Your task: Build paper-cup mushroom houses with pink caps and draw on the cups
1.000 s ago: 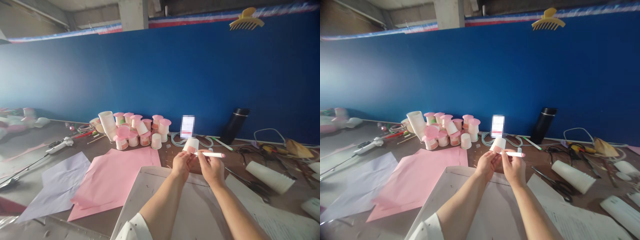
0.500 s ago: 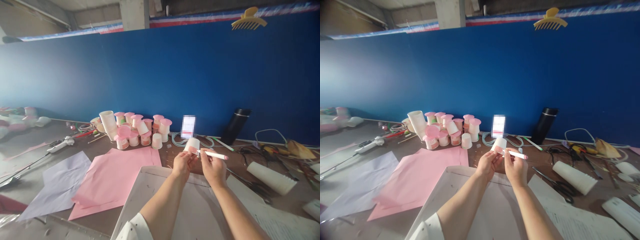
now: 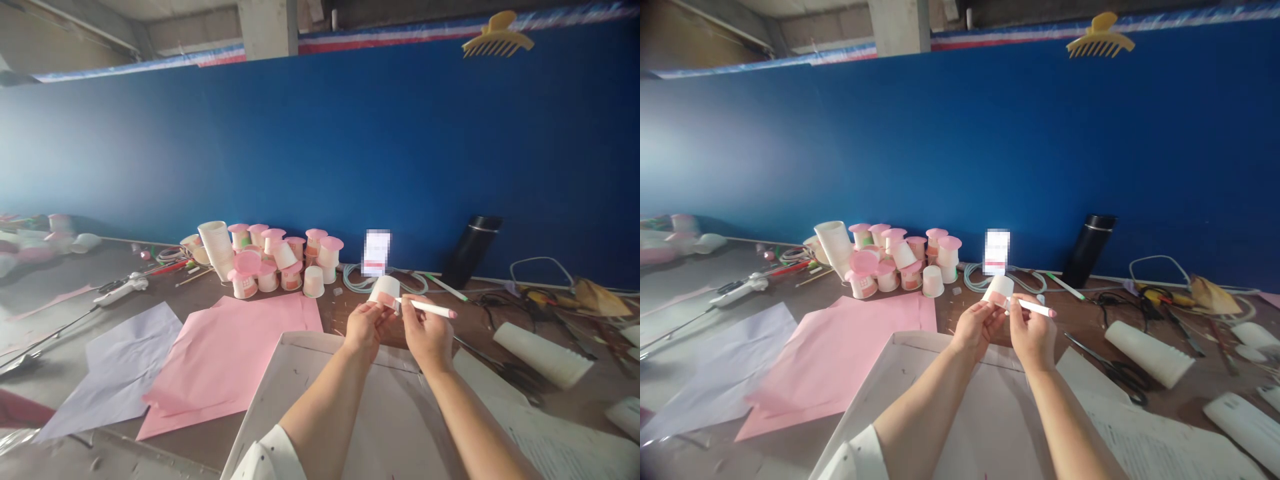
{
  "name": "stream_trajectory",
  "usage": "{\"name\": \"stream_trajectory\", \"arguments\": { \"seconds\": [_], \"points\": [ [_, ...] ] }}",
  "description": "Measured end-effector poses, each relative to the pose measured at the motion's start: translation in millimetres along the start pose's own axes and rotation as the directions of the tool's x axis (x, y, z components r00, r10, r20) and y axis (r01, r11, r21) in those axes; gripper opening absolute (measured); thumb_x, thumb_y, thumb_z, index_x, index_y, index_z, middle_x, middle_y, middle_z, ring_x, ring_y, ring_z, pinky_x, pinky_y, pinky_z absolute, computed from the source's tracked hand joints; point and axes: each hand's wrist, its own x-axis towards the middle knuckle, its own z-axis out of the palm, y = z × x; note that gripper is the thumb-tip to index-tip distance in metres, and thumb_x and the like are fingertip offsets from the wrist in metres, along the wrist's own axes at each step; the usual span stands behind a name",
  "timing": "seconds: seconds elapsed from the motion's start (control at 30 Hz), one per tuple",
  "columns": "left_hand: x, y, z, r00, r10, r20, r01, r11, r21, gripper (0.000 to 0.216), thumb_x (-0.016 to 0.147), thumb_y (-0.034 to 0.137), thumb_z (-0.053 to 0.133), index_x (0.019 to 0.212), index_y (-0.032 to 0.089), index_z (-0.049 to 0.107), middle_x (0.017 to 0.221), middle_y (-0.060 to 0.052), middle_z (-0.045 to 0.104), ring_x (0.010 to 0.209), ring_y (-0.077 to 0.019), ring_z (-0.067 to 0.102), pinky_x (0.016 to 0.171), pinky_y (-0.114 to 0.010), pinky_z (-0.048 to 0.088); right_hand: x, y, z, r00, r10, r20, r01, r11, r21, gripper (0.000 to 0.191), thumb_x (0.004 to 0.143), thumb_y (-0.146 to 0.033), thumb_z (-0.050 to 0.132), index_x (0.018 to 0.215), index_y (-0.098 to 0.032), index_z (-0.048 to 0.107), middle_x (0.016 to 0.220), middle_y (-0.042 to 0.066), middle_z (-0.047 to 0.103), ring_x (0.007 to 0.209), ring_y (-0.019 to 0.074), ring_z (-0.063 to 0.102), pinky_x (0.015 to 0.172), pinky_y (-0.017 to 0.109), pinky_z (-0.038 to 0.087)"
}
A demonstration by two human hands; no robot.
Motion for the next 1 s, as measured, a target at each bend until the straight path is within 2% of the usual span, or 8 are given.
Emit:
{"name": "stream_trajectory", "arguments": {
  "seconds": [0.2, 0.53, 0.8, 1.0],
  "points": [
    [-1.0, 1.0, 1.1, 1.000, -0.004, -0.004, 0.004, 1.000, -0.007, 0.013, 0.084, 0.009, 0.070, 0.072, 0.008, 0.066, 0.081, -0.009, 0.070, 0.075, -0.0114, 0.069, 0.076, -0.021, 0.058, -1.3, 1.3, -1.7, 0.999, 0.030, 0.020, -0.030, 1.000, 0.001, 0.053, 0.087, -0.067, 0.051, 0.087, -0.019, 0.072, 0.067, 0.010, 0.071, 0.062, 0.0263, 0.069, 0.061, 0.033, 0.051],
    [0.8, -0.9, -1.0, 1.000, -0.001, -0.026, 0.001, 1.000, -0.009, 0.019, 0.082, 0.014, 0.077, 0.071, 0.011, 0.062, 0.079, -0.008, 0.067, 0.075, -0.0123, 0.068, 0.086, -0.026, 0.059, -2.3, -2.4, -3.2, 0.997, 0.060, 0.054, -0.062, 0.998, 0.028, 0.047, 0.083, -0.064, 0.054, 0.080, -0.020, 0.071, 0.063, 0.009, 0.070, 0.062, 0.0269, 0.068, 0.064, 0.035, 0.051],
    [-1.1, 1.4, 2.0, 0.999, -0.012, -0.051, 0.011, 1.000, -0.026, 0.018, 0.083, 0.010, 0.073, 0.070, 0.011, 0.061, 0.078, -0.008, 0.067, 0.074, -0.0119, 0.068, 0.081, -0.025, 0.059, -3.7, -5.5, -2.0, 0.999, 0.043, 0.030, -0.043, 0.999, 0.028, 0.052, 0.085, -0.068, 0.052, 0.084, -0.019, 0.071, 0.065, 0.010, 0.071, 0.062, 0.0266, 0.068, 0.062, 0.034, 0.051],
    [0.1, 0.1, 0.3, 1.000, -0.003, -0.021, 0.003, 1.000, -0.007, 0.018, 0.080, 0.014, 0.078, 0.071, 0.011, 0.063, 0.083, -0.009, 0.070, 0.078, -0.0132, 0.069, 0.086, -0.027, 0.058, -2.7, -3.0, -1.4, 1.000, 0.016, 0.006, -0.016, 1.000, -0.011, 0.061, 0.087, -0.075, 0.047, 0.087, -0.019, 0.072, 0.069, 0.011, 0.072, 0.064, 0.0267, 0.069, 0.062, 0.034, 0.051]
  ]
}}
